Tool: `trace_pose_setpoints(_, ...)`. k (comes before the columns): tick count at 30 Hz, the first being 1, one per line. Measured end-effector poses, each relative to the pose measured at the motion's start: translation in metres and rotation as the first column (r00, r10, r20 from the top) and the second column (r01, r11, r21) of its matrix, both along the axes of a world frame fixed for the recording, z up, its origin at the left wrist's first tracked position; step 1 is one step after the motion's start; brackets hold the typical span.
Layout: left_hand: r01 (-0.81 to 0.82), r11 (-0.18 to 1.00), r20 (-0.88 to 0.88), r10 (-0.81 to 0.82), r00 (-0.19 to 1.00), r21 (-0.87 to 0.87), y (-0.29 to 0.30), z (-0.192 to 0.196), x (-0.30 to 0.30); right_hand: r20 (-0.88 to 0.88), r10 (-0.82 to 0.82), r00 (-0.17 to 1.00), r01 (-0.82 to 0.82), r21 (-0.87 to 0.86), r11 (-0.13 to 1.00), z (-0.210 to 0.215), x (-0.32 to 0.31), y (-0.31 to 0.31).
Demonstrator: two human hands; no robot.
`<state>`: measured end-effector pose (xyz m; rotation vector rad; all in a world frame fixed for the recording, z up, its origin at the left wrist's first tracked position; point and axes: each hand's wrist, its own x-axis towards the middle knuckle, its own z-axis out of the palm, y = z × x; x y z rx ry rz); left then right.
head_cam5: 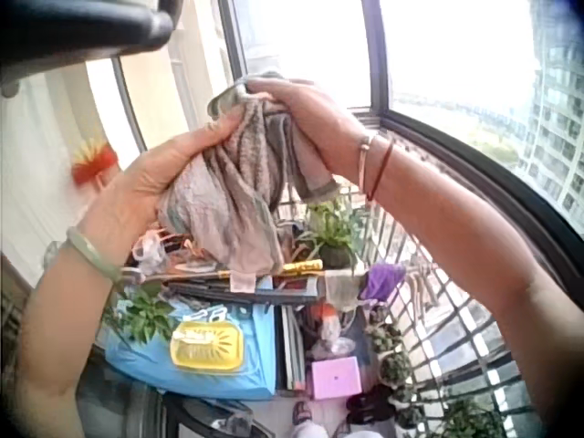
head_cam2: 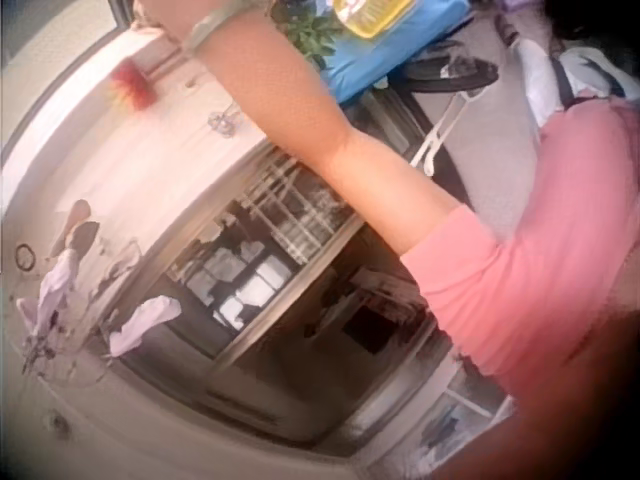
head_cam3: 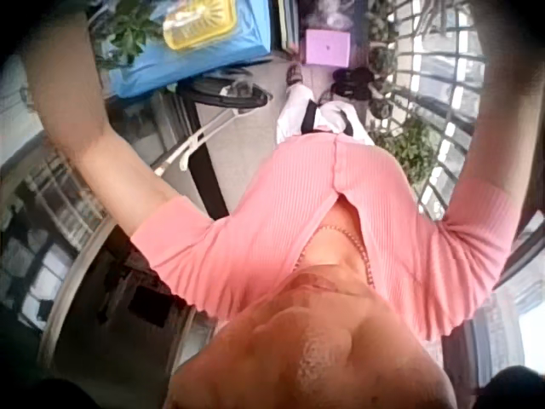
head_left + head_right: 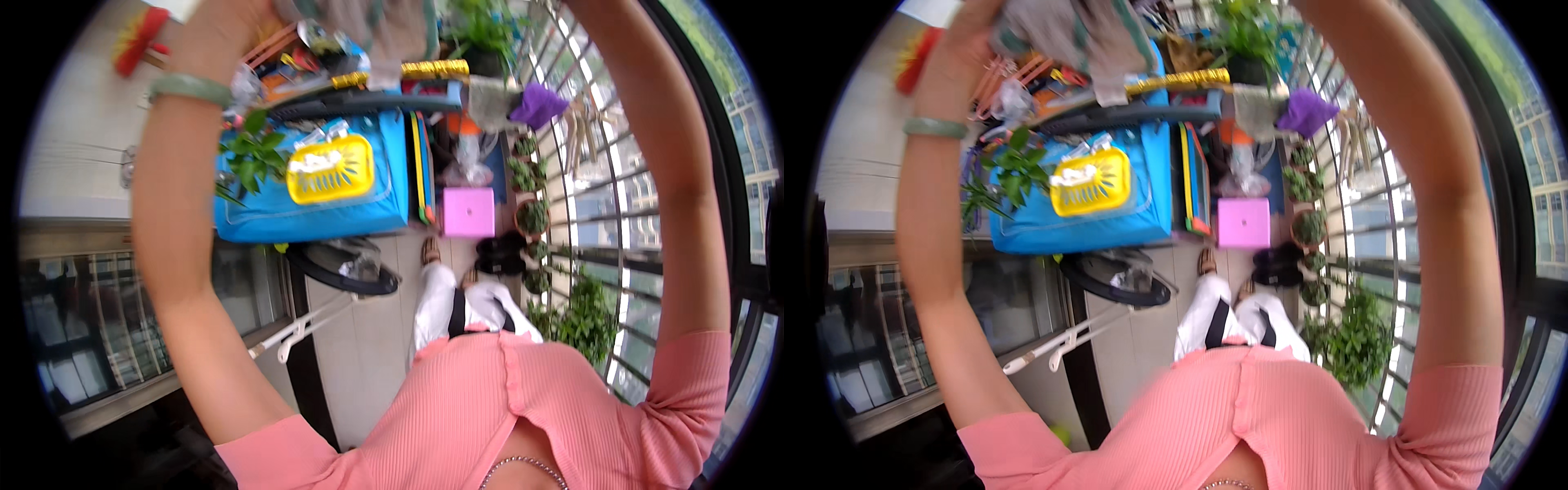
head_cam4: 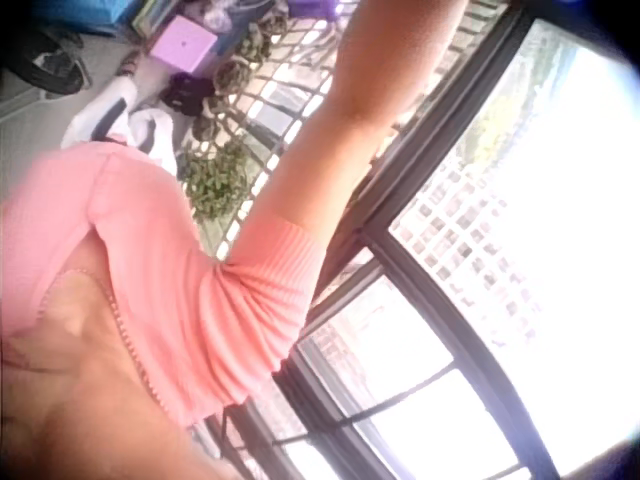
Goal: The person cleans the metal window frame and glass panes of a balcony using a cloth. They wipe the vertical and horizontal bars of the frame, moving along the balcony's length. The person also uses a toothbrush to scrub the crevices of the window frame.
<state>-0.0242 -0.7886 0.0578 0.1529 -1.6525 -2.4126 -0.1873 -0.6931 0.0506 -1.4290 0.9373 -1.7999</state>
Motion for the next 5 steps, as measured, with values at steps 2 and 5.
trace_pose_setpoints(2, -0.016, 0.999, -0.026, 0.017, 1.0, 0.038, -0.001, -0.007, -0.008, -0.036, -0.089, 0.995, 0.09, 0.043, 0.995, 0.005, -0.004, 0.008)
trace_pose_setpoints(5, -0.376, 0.912, -0.184, 0.346, 0.92, -0.166, 0.003, 0.017, 0.025, -0.131, -0.197, 0.972, 0.193, -0.044, 0.98, -0.006, 0.008, -0.039)
